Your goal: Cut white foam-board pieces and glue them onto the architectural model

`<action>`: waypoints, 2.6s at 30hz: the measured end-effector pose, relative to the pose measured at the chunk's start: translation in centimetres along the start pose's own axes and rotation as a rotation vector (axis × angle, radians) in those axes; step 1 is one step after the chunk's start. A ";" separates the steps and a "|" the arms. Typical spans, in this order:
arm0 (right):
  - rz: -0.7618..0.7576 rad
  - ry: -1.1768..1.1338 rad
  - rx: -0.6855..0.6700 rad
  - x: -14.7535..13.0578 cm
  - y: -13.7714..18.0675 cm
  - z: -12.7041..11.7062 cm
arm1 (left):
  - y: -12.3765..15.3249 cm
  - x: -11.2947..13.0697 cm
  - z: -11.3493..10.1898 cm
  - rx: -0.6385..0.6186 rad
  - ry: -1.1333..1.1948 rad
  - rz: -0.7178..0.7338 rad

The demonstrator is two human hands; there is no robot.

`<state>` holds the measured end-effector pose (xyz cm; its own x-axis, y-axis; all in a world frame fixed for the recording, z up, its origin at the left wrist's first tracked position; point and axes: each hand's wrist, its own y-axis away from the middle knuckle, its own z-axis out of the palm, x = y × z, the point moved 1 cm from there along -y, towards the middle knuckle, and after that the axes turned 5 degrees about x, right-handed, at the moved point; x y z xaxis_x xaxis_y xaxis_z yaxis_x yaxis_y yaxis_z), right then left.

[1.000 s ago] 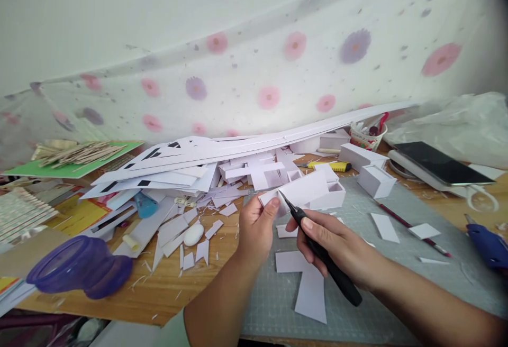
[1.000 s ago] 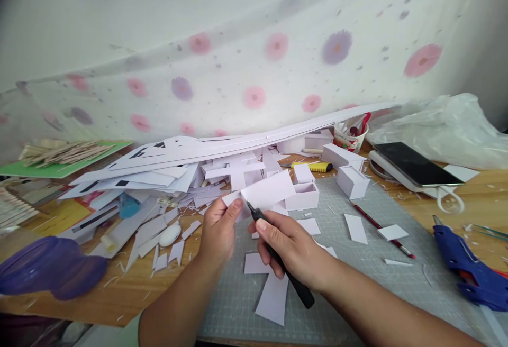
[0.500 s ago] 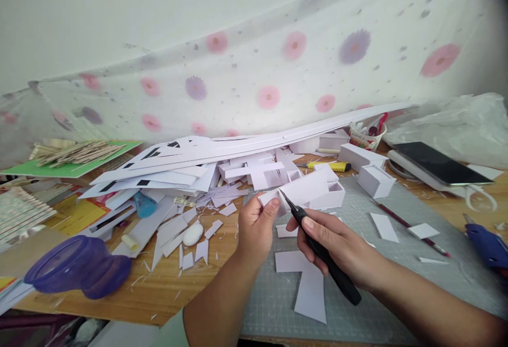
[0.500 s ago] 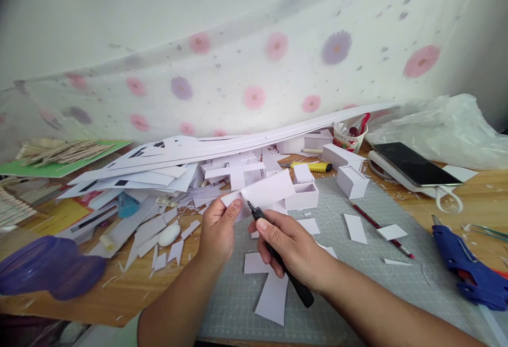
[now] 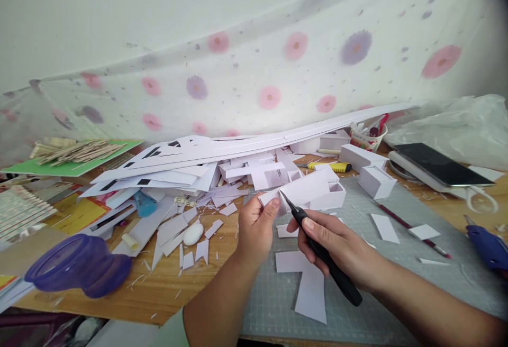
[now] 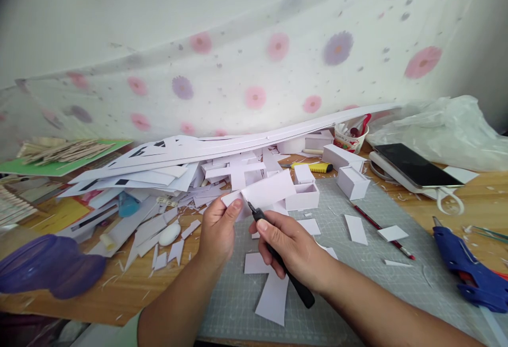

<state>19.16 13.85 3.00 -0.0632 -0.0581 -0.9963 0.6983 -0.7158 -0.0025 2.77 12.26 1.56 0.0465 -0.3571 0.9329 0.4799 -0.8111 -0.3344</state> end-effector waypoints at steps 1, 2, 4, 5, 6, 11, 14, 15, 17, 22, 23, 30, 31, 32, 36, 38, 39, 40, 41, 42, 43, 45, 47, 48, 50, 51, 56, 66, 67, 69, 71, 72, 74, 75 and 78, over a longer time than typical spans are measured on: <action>0.002 0.001 -0.003 0.0 0.0 0.0 | 0.0 0.0 0.0 -0.001 -0.005 0.006; 0.004 0.002 -0.006 0.0 0.0 0.0 | 0.0 0.0 0.0 -0.003 -0.012 0.012; 0.007 0.004 -0.012 0.0 -0.2 0.1 | 0.0 0.0 -0.1 -0.010 -0.027 0.021; 0.009 0.007 -0.011 -0.1 -0.2 0.1 | 0.0 0.0 -0.1 -0.014 -0.036 0.024; 0.009 0.010 -0.010 -0.1 -0.3 0.1 | 0.0 0.0 -0.2 -0.018 -0.046 0.025; -0.001 0.030 -0.016 -0.2 -0.2 0.2 | 0.1 0.0 -0.4 -0.011 -0.098 0.054; 0.000 0.042 -0.021 -0.2 -0.2 0.2 | 0.2 0.0 -0.4 0.014 -0.106 0.057; 0.002 0.044 -0.022 -0.2 -0.2 0.2 | 0.2 0.0 -0.4 0.025 -0.099 0.055; 0.004 0.047 -0.025 -0.2 -0.3 0.2 | 0.2 0.1 -0.3 0.052 -0.077 0.057; 0.021 0.044 -0.041 0.1 -0.5 0.4 | 0.1 0.3 -0.2 0.124 -0.058 0.076; 0.025 0.044 -0.040 0.1 -0.4 0.4 | 0.0 0.3 -0.2 0.131 -0.054 0.076; 0.066 0.059 -0.038 0.4 -0.6 0.6 | -0.4 0.3 -0.3 0.189 0.021 0.094; 0.070 0.062 -0.039 0.5 -0.7 0.7 | -0.4 0.3 -0.3 0.195 0.030 0.091; 0.073 0.065 -0.041 0.5 -0.7 0.7 | -0.4 0.3 -0.3 0.200 0.038 0.087; 0.082 0.069 -0.051 0.6 -0.6 0.9 | -0.5 0.4 -0.4 0.217 0.067 0.071; 0.089 0.069 -0.053 0.7 -0.6 0.9 | -0.6 0.3 -0.5 0.231 0.083 0.075; 0.094 0.070 -0.052 0.7 -0.7 0.9 | -0.7 0.3 -0.5 0.234 0.090 0.082; 0.100 0.069 -0.051 0.8 -0.7 0.9 | -0.8 0.3 -0.6 0.232 0.097 0.091; 0.109 0.065 -0.048 0.8 -0.8 0.8 | -0.9 0.4 -0.7 0.230 0.104 0.101; 0.121 0.059 -0.041 0.9 -0.9 0.8 | -1.0 0.5 -0.8 0.233 0.116 0.111; 0.138 0.054 -0.034 1.0 -0.9 0.8 | -1.2 0.6 -0.9 0.241 0.134 0.120; 0.181 0.046 -0.021 1.1 -1.0 0.9 | -1.5 1.0 -1.1 0.270 0.193 0.132; 0.206 0.054 -0.026 1.1 -1.0 0.9 | -1.9 1.5 -1.3 0.297 0.269 0.121; 0.195 0.066 -0.036 1.0 -1.0 0.8 | -2.1 1.8 -1.3 0.302 0.303 0.100; 0.118 0.096 0.015 0.5 -0.9 0.4 | -2.3 2.0 -1.3 0.304 0.348 0.035; 0.059 0.113 0.102 0.2 -0.9 0.0 | -2.3 2.0 -1.2 0.296 0.360 -0.007; -0.181 0.085 0.646 -1.3 -1.2 -3.5 | -1.7 1.4 -0.5 0.100 0.357 -0.195; -0.097 -0.129 0.534 -1.0 -1.9 -5.0 | -0.4 1.4 0.6 -0.198 0.393 -0.388; -0.092 -0.167 0.514 -1.0 -1.9 -5.0 | -0.5 1.3 0.6 -0.210 0.406 -0.399; -0.075 -0.233 0.493 -1.1 -1.9 -5.1 | -0.5 1.3 0.6 -0.236 0.428 -0.413; -0.061 -0.266 0.494 -1.2 -2.0 -5.2 | -0.4 1.3 0.5 -0.258 0.445 -0.424; -0.054 -0.272 0.498 -1.2 -2.0 -5.3 | -0.4 1.3 0.5 -0.263 0.452 -0.430; -0.036 -0.289 0.491 -1.3 -2.1 -5.4 | -0.3 1.4 0.5 -0.259 0.461 -0.444; -0.026 -0.303 0.472 -1.3 -2.1 -5.4 | -0.3 1.4 0.5 -0.258 0.467 -0.451; 0.001 -0.334 0.408 -1.1 -2.3 -5.2 | -0.1 1.5 0.4 -0.303 0.496 -0.475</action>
<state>21.31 19.15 3.63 -0.3332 -0.2302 -0.9143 0.3685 -0.9244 0.0985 3.17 12.01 3.07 -0.5399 -0.0457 0.8405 0.0845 -0.9964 0.0001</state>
